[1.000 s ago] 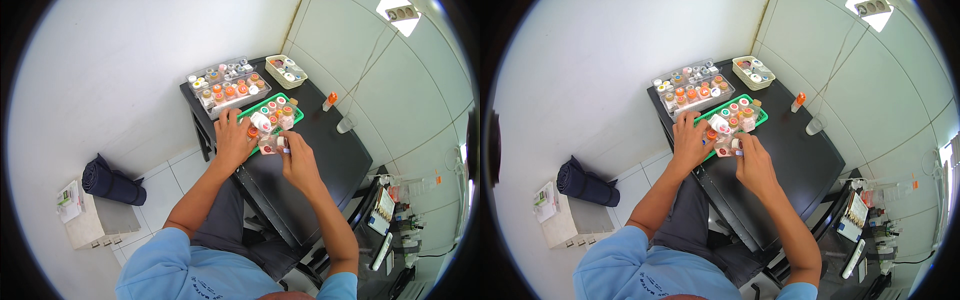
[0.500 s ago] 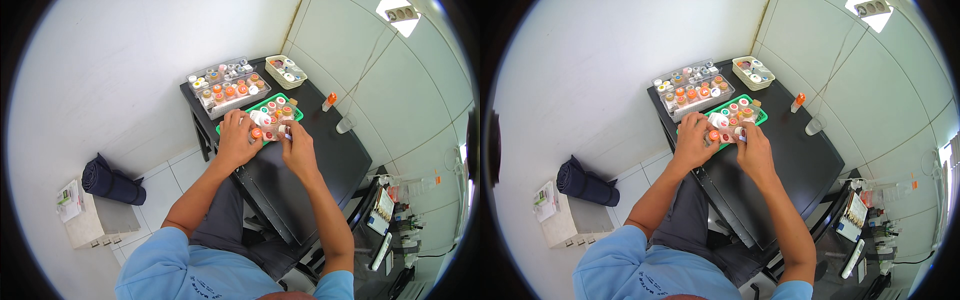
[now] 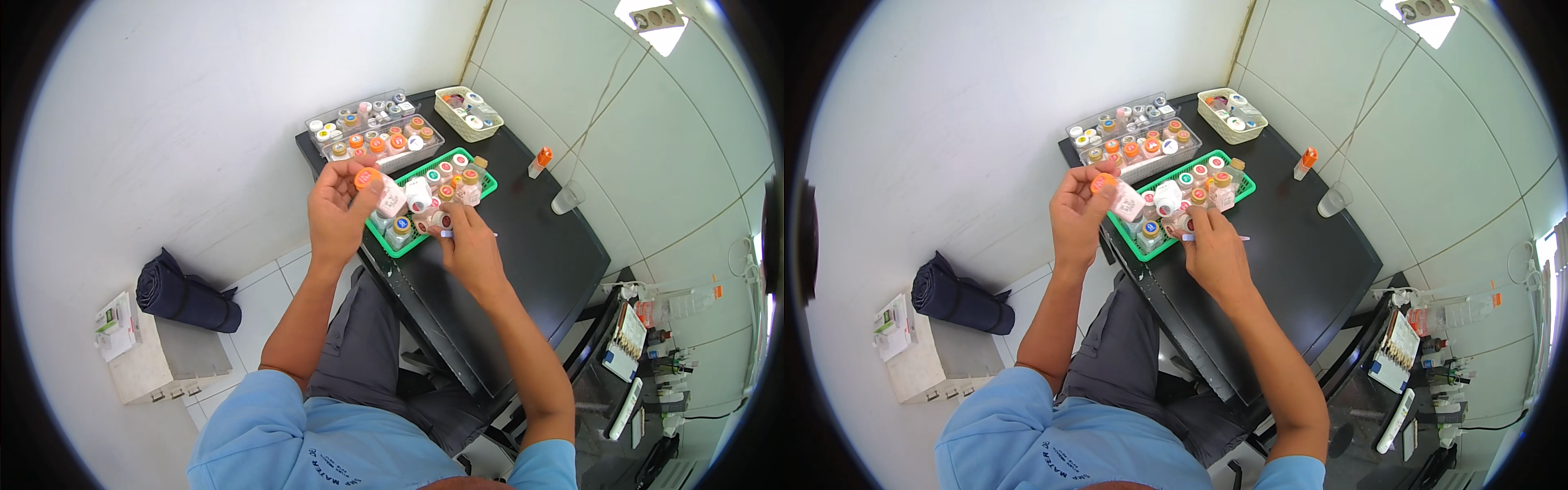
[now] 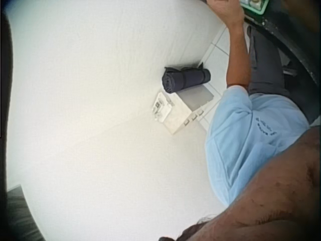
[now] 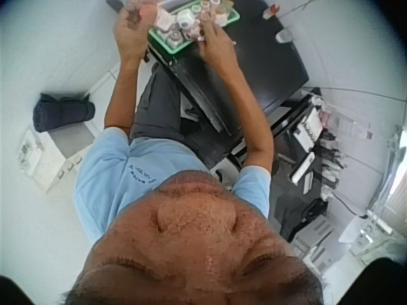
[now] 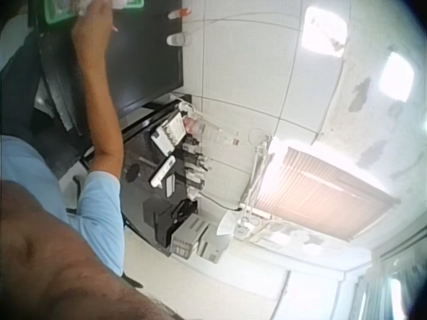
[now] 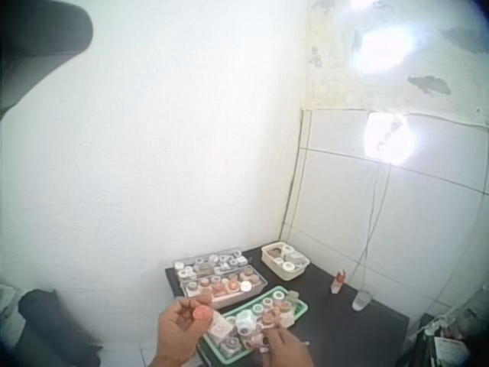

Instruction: The person applies orange and pink stains to the surfaces of white dental models using a small brush.

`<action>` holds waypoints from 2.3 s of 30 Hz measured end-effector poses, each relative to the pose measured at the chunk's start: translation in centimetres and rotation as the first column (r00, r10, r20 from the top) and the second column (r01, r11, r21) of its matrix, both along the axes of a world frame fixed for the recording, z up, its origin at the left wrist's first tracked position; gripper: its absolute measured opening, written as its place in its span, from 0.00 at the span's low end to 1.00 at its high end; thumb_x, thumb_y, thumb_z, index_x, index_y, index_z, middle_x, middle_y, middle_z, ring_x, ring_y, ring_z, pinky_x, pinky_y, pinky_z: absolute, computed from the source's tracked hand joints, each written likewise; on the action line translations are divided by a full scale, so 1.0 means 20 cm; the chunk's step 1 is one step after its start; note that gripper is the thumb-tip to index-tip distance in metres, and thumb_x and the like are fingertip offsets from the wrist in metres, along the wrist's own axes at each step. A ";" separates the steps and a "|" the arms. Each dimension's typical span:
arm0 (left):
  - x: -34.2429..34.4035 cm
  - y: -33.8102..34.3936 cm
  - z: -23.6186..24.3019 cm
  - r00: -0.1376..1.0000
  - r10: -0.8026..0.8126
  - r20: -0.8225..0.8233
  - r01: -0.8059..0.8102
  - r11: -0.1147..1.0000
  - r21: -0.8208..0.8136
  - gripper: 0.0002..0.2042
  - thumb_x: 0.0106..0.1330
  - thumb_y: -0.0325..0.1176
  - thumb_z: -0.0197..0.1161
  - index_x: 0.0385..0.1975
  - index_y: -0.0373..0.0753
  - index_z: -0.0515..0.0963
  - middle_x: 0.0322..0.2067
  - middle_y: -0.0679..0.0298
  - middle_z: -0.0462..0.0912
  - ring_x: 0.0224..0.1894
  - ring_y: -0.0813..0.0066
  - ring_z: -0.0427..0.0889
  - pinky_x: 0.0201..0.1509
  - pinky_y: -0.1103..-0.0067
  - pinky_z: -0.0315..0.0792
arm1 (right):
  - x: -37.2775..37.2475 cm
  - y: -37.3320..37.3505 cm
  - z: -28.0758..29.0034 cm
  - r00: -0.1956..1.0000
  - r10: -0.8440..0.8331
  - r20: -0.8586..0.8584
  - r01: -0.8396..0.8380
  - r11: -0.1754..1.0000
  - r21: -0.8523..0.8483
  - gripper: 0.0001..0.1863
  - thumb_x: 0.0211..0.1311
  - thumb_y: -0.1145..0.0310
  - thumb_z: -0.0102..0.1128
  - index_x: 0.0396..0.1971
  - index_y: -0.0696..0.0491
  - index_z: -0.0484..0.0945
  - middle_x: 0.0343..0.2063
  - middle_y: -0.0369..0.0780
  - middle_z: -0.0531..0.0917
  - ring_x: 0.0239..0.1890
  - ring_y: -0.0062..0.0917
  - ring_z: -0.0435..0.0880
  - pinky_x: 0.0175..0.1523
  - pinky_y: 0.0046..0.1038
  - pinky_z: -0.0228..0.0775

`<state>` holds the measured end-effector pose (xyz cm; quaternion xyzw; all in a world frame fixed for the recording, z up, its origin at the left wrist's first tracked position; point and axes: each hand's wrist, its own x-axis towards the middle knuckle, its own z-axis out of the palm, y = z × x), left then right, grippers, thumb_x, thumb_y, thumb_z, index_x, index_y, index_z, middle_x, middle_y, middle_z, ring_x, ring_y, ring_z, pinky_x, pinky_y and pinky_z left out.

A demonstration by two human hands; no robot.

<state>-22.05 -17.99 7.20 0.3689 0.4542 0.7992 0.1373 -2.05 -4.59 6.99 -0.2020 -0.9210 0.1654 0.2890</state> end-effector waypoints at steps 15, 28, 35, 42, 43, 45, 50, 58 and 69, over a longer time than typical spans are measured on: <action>-0.04 -0.09 -0.11 0.888 -0.217 0.405 0.177 0.975 0.136 0.15 0.89 0.43 0.56 0.60 0.37 0.76 0.54 0.56 0.85 0.52 0.64 0.89 0.60 0.67 0.86 | -0.11 -0.01 -0.07 0.998 -0.018 -0.055 0.027 0.984 0.173 0.10 0.68 0.67 0.75 0.42 0.54 0.85 0.37 0.44 0.83 0.39 0.45 0.86 0.45 0.46 0.78; 0.47 0.20 -0.24 0.482 -0.787 0.386 0.826 0.555 0.098 0.28 0.80 0.42 0.61 0.74 0.34 0.71 0.66 0.55 0.80 0.67 0.69 0.81 0.74 0.71 0.72 | 0.71 -0.10 0.20 0.999 -0.039 -0.010 0.040 0.972 0.231 0.10 0.65 0.74 0.77 0.44 0.54 0.87 0.31 0.39 0.84 0.31 0.35 0.82 0.37 0.37 0.70; 0.84 0.65 -0.24 0.463 -0.818 0.341 0.881 0.466 -0.078 0.19 0.87 0.41 0.55 0.67 0.36 0.75 0.56 0.60 0.82 0.58 0.75 0.83 0.65 0.72 0.79 | 1.13 0.02 0.06 0.982 -0.189 0.020 0.185 0.974 0.130 0.10 0.68 0.74 0.74 0.47 0.53 0.87 0.32 0.40 0.87 0.31 0.37 0.84 0.39 0.37 0.73; 1.08 1.00 -0.32 0.519 -0.831 0.199 0.836 0.445 -0.320 0.17 0.89 0.42 0.51 0.60 0.35 0.78 0.51 0.60 0.84 0.49 0.76 0.85 0.53 0.75 0.85 | 1.20 0.14 -0.07 0.901 -0.416 -0.124 0.382 0.896 -0.229 0.09 0.74 0.74 0.70 0.50 0.56 0.85 0.33 0.43 0.89 0.35 0.36 0.91 0.42 0.34 0.81; 1.08 1.00 -0.34 0.526 -0.833 0.171 0.823 0.448 -0.349 0.17 0.89 0.43 0.51 0.58 0.35 0.79 0.50 0.61 0.84 0.47 0.76 0.85 0.52 0.76 0.85 | 1.20 0.14 -0.08 0.886 -0.438 -0.151 0.391 0.882 -0.263 0.09 0.74 0.74 0.70 0.50 0.56 0.85 0.33 0.43 0.89 0.35 0.35 0.91 0.41 0.33 0.81; 1.11 0.99 -0.36 0.532 -0.839 0.114 0.795 0.449 -0.408 0.17 0.89 0.44 0.50 0.56 0.36 0.79 0.47 0.61 0.85 0.43 0.76 0.85 0.49 0.76 0.83 | 1.20 0.15 -0.10 0.868 -0.455 -0.198 0.394 0.875 -0.280 0.11 0.74 0.74 0.71 0.52 0.56 0.85 0.35 0.43 0.89 0.35 0.33 0.92 0.41 0.32 0.81; 1.10 0.91 -0.39 0.461 -0.887 0.012 0.781 0.399 -0.481 0.19 0.90 0.46 0.50 0.54 0.36 0.81 0.40 0.66 0.84 0.38 0.79 0.82 0.45 0.78 0.77 | 1.15 0.17 -0.05 0.890 -0.382 -0.249 0.356 0.923 -0.142 0.18 0.72 0.76 0.73 0.60 0.56 0.86 0.44 0.45 0.89 0.38 0.33 0.92 0.41 0.31 0.82; 1.15 0.86 -0.36 0.384 -0.920 -0.070 0.806 0.372 -0.461 0.16 0.90 0.43 0.52 0.52 0.37 0.81 0.34 0.70 0.80 0.36 0.82 0.76 0.42 0.78 0.72 | 1.20 0.18 -0.10 0.908 -0.318 -0.274 0.278 0.944 -0.175 0.18 0.69 0.79 0.75 0.58 0.57 0.89 0.44 0.44 0.90 0.39 0.33 0.91 0.45 0.31 0.84; 1.12 0.86 -0.41 0.277 -0.904 -0.327 0.763 0.413 -0.496 0.28 0.69 0.27 0.76 0.67 0.39 0.71 0.55 0.57 0.82 0.59 0.66 0.83 0.64 0.70 0.75 | 1.25 0.22 -0.16 0.796 -0.532 -0.289 0.321 0.775 -0.544 0.14 0.77 0.75 0.69 0.58 0.59 0.87 0.37 0.40 0.88 0.34 0.23 0.84 0.39 0.27 0.76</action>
